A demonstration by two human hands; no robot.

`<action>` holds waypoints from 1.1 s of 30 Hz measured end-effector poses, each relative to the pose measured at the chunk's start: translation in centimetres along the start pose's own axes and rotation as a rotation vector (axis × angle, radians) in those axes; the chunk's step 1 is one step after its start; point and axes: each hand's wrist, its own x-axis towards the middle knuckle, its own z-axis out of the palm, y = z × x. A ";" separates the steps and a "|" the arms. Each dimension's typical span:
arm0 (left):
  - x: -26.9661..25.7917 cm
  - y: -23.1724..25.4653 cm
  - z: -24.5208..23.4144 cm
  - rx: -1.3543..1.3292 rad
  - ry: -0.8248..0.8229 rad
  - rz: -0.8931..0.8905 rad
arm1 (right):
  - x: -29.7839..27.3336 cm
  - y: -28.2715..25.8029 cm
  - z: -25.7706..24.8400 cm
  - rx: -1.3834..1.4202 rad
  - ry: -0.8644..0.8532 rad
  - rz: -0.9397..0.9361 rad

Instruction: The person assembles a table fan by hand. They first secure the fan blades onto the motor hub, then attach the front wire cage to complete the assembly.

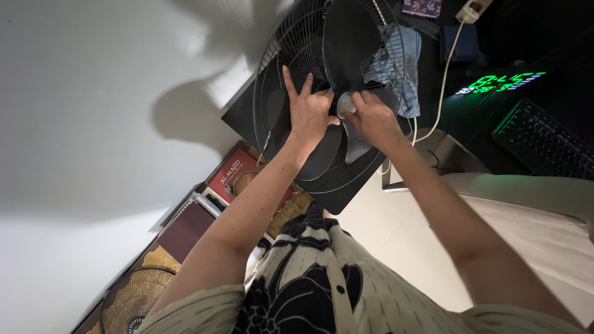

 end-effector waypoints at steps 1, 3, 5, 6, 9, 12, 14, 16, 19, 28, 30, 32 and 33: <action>-0.1 0.0 -0.1 0.001 -0.016 -0.008 | 0.2 -0.1 -0.4 0.003 -0.027 -0.016; -0.2 0.1 -0.1 -0.004 -0.024 -0.011 | 0.2 -0.1 -1.2 0.005 -0.083 -0.045; -0.2 0.1 -0.1 -0.007 -0.007 -0.006 | 0.3 -0.1 -1.5 0.047 -0.013 -0.063; -0.3 0.0 -0.1 -0.005 -0.001 -0.007 | 0.4 -0.1 -1.4 0.069 0.022 -0.073; -0.5 0.0 0.0 0.000 0.018 -0.007 | 0.5 0.3 -0.6 0.251 -0.051 0.369; -0.5 0.0 0.3 -0.003 0.038 0.004 | 0.7 -0.4 1.9 0.070 -0.114 0.754; -0.2 0.0 0.7 -0.018 0.052 0.013 | 0.8 -1.1 3.3 0.112 -0.067 0.814; -0.1 -0.1 1.1 -0.002 0.049 0.020 | 1.0 -1.6 4.1 0.116 -0.015 0.853; -0.2 -0.5 1.3 0.008 0.057 0.036 | 1.4 -2.1 5.1 0.071 0.056 0.877; -0.1 -0.5 1.2 0.042 -0.007 0.029 | 0.5 0.1 7.6 -0.171 0.229 0.555; 0.0 -0.4 1.0 0.037 -0.008 0.028 | 0.2 1.1 7.6 -0.229 0.317 0.353; 0.1 -0.4 0.8 0.021 0.006 0.028 | 0.1 1.9 7.3 -0.189 0.346 0.219; 0.0 -0.5 0.6 0.019 -0.012 0.022 | 0.1 2.0 7.1 -0.169 0.360 0.152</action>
